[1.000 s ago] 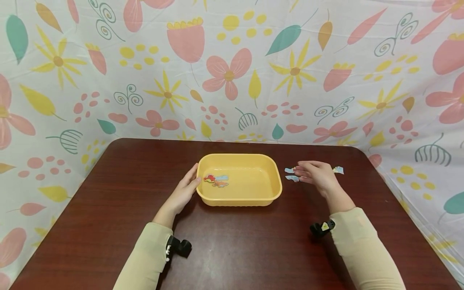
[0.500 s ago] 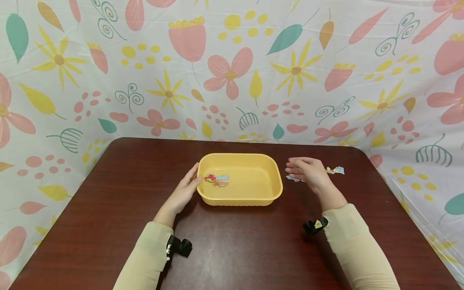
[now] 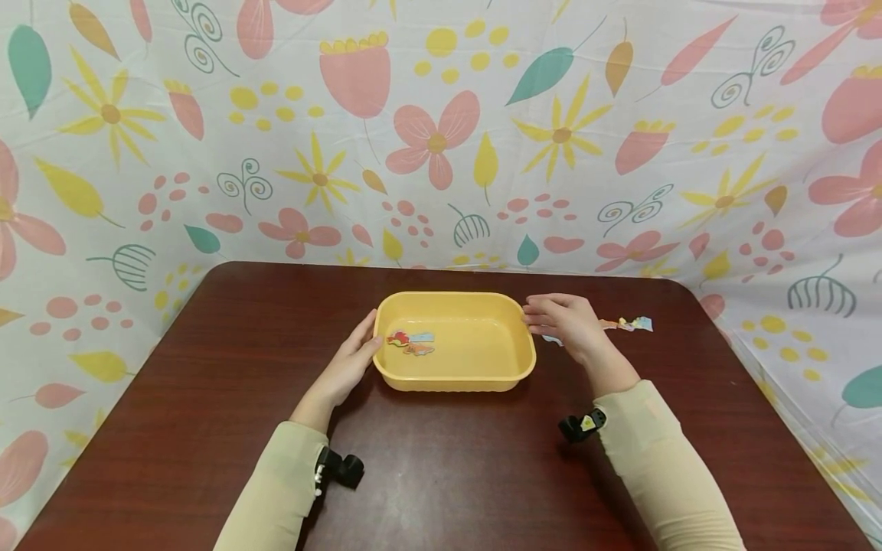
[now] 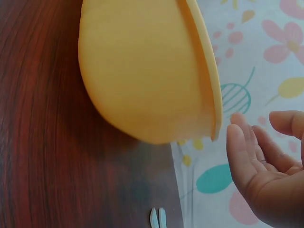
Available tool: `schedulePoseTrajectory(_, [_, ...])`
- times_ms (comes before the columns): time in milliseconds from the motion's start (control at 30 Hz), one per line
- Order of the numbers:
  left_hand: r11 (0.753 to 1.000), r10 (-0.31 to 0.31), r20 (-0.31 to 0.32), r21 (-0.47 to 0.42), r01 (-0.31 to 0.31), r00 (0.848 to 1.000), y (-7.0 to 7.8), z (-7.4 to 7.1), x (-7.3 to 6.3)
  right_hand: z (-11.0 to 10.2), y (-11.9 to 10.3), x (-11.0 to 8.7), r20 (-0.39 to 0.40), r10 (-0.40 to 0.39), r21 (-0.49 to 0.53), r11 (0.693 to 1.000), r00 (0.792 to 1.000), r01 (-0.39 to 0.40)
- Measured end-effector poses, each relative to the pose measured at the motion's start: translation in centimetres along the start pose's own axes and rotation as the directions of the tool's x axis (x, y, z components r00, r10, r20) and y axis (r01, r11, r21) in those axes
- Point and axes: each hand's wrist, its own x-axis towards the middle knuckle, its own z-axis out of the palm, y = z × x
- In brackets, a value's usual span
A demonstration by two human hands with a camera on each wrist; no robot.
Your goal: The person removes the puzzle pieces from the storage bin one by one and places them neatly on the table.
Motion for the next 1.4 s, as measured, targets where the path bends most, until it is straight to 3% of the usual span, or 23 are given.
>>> schedulePoseTrajectory(867, [1.000, -0.003, 0.006, 0.007, 0.002, 1.000, -0.1, -0.1, 0.0, 5.5, -0.1, 1.5, 0.106, -0.027, 0.025, 0.999, 0.994, 0.025])
schedulePoseTrajectory(1200, [1.000, 0.001, 0.002, 0.001, -0.001, 1.000, -0.1, -0.1, 0.1, 8.0, -0.1, 1.9, 0.114, -0.014, -0.053, 0.998, 0.993, 0.020])
schedulePoseTrajectory(1400, [1.000, 0.004, 0.006, -0.001, -0.004, 1.000, -0.1, -0.1, 0.1, 9.3, -0.3, 2.0, 0.157, -0.041, -0.076, 0.996, 0.987, 0.054])
